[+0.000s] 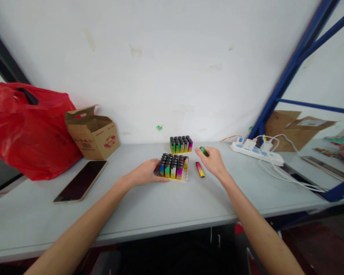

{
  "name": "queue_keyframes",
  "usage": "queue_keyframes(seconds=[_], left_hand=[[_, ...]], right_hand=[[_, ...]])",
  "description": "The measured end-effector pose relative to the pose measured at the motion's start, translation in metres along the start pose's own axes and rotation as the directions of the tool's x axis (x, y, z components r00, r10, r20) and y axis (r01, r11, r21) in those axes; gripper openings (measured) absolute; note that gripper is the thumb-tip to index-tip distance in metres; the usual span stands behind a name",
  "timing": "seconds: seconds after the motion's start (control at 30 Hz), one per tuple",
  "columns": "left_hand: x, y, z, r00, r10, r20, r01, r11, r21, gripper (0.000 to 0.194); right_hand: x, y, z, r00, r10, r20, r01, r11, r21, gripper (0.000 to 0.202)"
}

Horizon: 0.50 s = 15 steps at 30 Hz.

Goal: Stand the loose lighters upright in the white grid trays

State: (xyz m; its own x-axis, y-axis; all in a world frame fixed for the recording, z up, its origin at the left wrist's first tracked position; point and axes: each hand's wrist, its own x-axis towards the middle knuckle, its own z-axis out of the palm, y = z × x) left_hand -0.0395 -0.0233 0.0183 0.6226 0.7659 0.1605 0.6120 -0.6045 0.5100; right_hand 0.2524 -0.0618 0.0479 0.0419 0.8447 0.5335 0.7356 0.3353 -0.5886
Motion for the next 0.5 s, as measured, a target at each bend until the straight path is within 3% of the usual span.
queue_keyframes(seconds=[0.17,0.33,0.5], left_hand=[[0.000,0.002,-0.001,1.000,-0.007,0.005,0.007,1.000,0.002,0.064],[0.000,0.000,0.000,1.000,-0.003,-0.001,0.003,1.000,-0.017,0.064],[0.000,-0.001,0.000,1.000,-0.014,0.000,0.014,1.000,-0.016,0.065]], right_hand=[[0.000,0.004,0.003,0.999,0.013,0.043,-0.010,0.998,-0.067,0.038],[-0.001,0.002,0.001,0.996,-0.032,0.077,0.036,0.998,-0.054,0.045],[-0.002,-0.006,-0.008,0.959,-0.054,0.278,0.034,0.996,0.077,0.039]])
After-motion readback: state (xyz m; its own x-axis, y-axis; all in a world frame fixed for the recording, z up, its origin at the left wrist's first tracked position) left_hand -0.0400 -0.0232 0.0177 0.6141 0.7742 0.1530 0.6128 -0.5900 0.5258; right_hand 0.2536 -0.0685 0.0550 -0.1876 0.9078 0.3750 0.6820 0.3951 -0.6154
